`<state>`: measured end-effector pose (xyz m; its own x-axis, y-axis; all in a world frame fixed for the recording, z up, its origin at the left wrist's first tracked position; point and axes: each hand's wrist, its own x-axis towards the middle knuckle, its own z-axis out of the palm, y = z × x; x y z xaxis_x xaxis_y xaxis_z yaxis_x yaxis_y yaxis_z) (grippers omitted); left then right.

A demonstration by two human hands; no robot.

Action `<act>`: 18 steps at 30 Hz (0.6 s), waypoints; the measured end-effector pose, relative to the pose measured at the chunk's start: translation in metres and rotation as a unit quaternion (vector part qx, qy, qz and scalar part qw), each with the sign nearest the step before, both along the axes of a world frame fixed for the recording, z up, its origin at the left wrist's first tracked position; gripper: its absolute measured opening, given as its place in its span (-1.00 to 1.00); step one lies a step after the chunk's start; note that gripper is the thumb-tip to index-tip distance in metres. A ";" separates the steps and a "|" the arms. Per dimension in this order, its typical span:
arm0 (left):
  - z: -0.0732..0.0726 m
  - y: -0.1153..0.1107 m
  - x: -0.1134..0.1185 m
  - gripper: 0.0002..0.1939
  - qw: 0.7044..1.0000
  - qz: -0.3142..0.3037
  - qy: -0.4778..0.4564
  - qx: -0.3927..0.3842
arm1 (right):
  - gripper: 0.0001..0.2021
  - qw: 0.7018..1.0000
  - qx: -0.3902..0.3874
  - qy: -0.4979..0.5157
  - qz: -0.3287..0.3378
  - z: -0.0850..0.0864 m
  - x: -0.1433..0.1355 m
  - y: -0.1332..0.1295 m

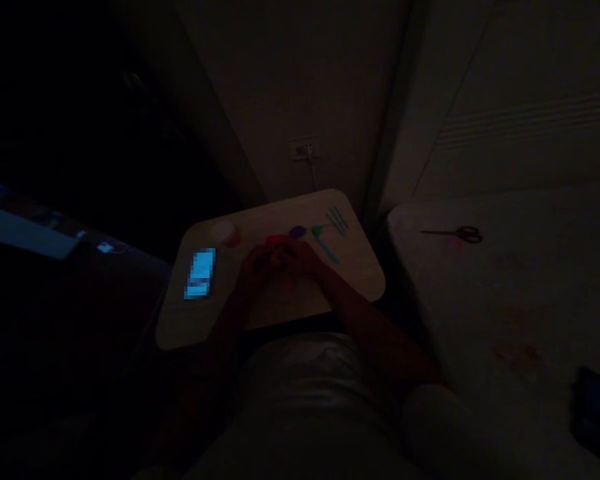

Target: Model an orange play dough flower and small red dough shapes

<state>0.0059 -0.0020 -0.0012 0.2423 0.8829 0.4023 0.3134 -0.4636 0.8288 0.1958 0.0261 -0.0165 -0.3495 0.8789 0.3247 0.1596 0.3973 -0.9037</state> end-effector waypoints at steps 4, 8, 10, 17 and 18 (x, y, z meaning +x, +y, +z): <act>0.002 0.000 0.001 -0.68 1.000 0.000 0.006 0.002 | -0.70 1.000 0.010 -0.012 -0.005 0.000 0.000 0.000; 0.001 0.000 0.000 -0.68 1.000 -0.005 0.002 -0.003 | -0.69 1.000 0.008 0.000 -0.001 -0.001 -0.001 0.001; 0.000 0.000 0.000 -0.68 1.000 -0.005 -0.002 -0.002 | -0.68 1.000 0.011 0.012 0.005 -0.001 -0.001 0.001; -0.002 0.001 0.000 -0.68 1.000 -0.008 -0.006 -0.009 | -0.68 1.000 0.010 0.003 0.008 0.002 0.000 0.000; -0.002 0.001 0.000 -0.68 1.000 -0.008 -0.008 -0.010 | -0.68 1.000 0.011 0.001 0.006 0.001 0.000 0.000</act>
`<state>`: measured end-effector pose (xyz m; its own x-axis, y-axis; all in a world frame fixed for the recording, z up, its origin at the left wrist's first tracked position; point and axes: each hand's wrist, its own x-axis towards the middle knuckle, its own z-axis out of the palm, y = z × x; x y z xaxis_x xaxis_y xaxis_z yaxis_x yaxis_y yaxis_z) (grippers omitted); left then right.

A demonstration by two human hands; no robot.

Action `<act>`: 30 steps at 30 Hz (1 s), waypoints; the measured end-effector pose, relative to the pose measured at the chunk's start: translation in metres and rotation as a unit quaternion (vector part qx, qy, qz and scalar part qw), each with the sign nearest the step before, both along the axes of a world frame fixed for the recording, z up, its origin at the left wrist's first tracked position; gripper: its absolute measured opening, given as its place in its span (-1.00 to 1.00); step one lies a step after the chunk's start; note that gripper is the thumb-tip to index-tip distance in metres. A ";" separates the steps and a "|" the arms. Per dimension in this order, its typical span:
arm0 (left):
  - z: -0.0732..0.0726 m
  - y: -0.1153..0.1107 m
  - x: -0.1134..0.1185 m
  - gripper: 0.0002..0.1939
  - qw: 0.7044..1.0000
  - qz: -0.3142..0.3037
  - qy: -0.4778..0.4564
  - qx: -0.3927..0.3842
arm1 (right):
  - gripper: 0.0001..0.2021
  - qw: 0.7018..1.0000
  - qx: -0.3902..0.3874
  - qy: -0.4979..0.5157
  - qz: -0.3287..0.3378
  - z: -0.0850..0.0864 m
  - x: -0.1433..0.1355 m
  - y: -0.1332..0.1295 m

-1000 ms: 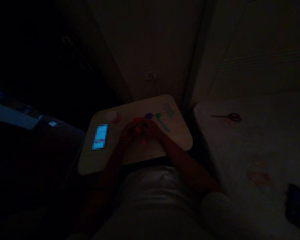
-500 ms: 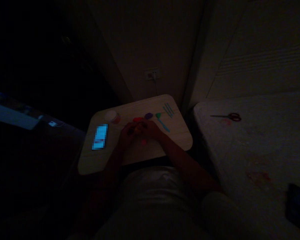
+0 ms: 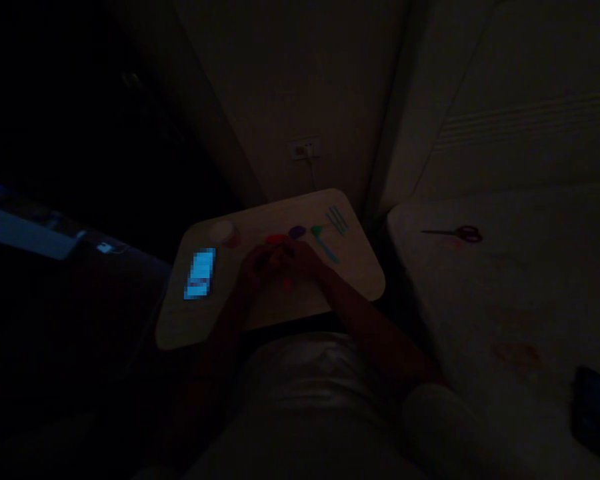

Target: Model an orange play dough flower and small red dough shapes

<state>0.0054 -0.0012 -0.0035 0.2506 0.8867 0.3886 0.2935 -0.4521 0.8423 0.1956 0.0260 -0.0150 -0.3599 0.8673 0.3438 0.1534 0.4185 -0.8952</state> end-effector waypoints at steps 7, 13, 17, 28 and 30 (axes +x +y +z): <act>0.001 0.000 0.001 -0.67 1.000 -0.002 0.000 0.001 | -0.67 1.000 -0.005 0.001 0.005 0.001 0.000 -0.001; 0.004 -0.001 0.001 -0.67 1.000 0.005 0.010 -0.001 | -0.68 1.000 -0.007 -0.014 -0.004 0.001 0.000 -0.001; 0.005 -0.002 0.002 -0.67 1.000 0.005 0.007 -0.007 | -0.69 1.000 -0.005 -0.010 -0.001 0.002 0.000 -0.001; 0.000 0.000 0.000 -0.67 1.000 0.002 0.008 0.000 | -0.71 1.000 0.000 -0.005 -0.007 0.000 -0.001 0.000; -0.001 0.000 0.000 -0.66 1.000 0.004 0.003 0.003 | -0.70 1.000 0.000 -0.004 -0.003 0.000 0.000 0.000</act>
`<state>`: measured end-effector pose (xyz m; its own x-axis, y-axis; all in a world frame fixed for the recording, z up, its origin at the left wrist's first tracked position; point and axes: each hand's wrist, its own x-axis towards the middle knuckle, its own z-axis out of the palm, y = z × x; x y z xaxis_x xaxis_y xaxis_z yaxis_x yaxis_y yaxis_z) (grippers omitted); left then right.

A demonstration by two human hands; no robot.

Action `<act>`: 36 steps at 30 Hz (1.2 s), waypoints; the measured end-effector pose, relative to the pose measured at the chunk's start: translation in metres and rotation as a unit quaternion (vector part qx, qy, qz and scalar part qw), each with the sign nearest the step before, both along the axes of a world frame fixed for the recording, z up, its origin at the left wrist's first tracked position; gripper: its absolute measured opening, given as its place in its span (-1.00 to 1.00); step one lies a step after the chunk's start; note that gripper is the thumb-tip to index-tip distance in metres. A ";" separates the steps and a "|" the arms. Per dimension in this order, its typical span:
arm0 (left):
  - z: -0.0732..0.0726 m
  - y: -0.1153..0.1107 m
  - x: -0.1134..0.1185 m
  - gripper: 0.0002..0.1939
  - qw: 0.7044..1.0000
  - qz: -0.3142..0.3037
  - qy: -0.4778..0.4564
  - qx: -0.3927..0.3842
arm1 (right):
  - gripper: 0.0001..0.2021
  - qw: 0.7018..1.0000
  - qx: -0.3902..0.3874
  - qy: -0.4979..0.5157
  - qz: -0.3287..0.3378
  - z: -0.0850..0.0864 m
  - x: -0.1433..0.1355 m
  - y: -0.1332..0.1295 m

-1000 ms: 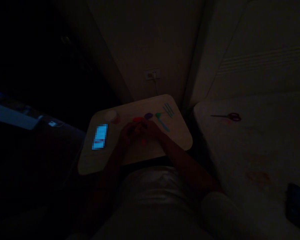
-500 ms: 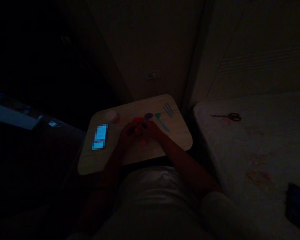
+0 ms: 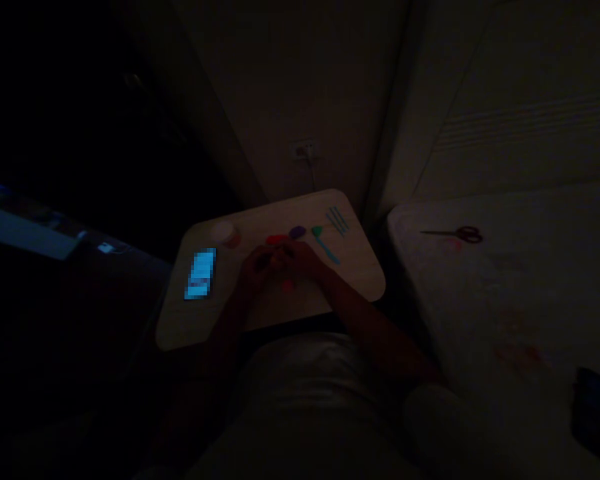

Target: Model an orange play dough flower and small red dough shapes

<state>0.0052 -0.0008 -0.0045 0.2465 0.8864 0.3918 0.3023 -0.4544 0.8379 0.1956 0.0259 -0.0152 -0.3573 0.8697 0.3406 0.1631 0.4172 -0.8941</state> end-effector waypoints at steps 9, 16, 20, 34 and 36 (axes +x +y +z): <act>-0.001 0.001 -0.001 -0.67 1.000 0.000 0.009 0.002 | -0.69 1.000 -0.004 -0.010 -0.004 0.001 -0.001 -0.001; -0.003 0.003 -0.001 -0.67 1.000 -0.002 0.008 -0.003 | -0.67 1.000 -0.003 -0.017 -0.009 -0.001 -0.001 0.000; -0.003 0.002 -0.001 -0.66 1.000 -0.001 0.005 0.004 | -0.70 1.000 -0.002 -0.016 -0.006 -0.002 -0.001 0.001; -0.001 0.001 -0.001 -0.66 1.000 -0.002 0.011 0.001 | -0.70 1.000 0.001 -0.008 -0.005 0.001 -0.001 -0.001; -0.002 0.001 -0.001 -0.66 1.000 -0.001 0.011 0.002 | -0.70 1.000 -0.001 -0.012 -0.005 0.000 -0.001 -0.001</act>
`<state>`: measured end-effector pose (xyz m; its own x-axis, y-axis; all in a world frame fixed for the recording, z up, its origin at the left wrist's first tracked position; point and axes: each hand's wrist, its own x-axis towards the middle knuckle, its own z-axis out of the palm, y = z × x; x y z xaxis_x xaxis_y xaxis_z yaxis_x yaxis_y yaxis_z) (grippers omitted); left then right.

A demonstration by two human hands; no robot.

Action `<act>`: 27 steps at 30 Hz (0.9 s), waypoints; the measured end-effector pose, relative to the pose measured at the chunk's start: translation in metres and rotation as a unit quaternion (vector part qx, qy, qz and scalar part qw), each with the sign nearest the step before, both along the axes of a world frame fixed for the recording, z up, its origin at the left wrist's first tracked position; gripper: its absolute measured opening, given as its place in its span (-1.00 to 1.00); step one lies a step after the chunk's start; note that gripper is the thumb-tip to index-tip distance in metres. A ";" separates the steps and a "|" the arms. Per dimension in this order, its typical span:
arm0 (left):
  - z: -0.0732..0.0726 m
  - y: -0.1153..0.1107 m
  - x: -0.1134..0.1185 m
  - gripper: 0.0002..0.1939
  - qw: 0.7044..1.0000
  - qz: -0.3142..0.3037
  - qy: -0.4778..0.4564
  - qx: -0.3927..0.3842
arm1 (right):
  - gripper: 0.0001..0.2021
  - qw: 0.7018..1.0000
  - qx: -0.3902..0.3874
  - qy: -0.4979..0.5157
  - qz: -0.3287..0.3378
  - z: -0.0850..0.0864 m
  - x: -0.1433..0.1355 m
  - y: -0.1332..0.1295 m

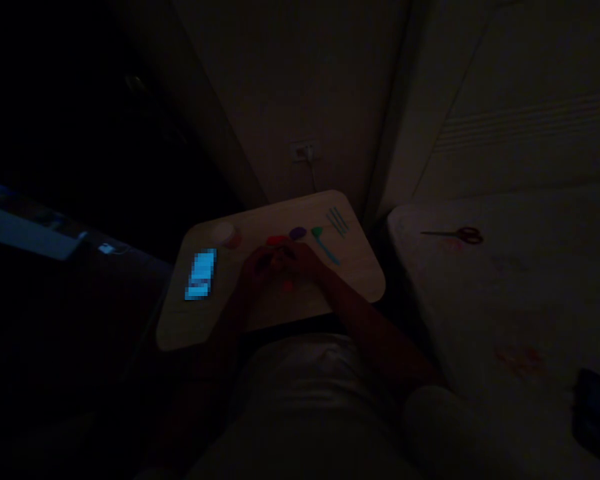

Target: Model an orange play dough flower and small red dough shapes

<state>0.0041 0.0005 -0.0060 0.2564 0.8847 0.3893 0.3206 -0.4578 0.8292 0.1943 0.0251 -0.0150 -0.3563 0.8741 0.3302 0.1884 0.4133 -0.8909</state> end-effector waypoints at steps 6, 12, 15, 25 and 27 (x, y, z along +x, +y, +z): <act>0.003 -0.001 0.001 -0.68 1.000 -0.007 -0.002 -0.004 | -0.71 1.000 0.003 -0.014 -0.008 -0.004 0.000 0.002; 0.004 -0.002 0.002 -0.68 1.000 -0.004 -0.008 -0.003 | -0.70 0.999 0.017 -0.029 -0.008 -0.003 0.001 0.002; 0.003 -0.001 0.003 -0.68 1.000 -0.001 -0.012 -0.005 | -0.70 0.999 0.012 -0.035 -0.011 -0.002 0.001 0.002; 0.001 0.001 0.001 -0.67 1.000 -0.008 -0.014 -0.009 | -0.70 1.000 0.011 -0.025 -0.005 0.001 0.001 0.000; 0.001 0.001 0.001 -0.67 1.000 -0.015 -0.015 -0.010 | -0.72 1.000 0.014 -0.028 -0.005 0.001 0.001 0.001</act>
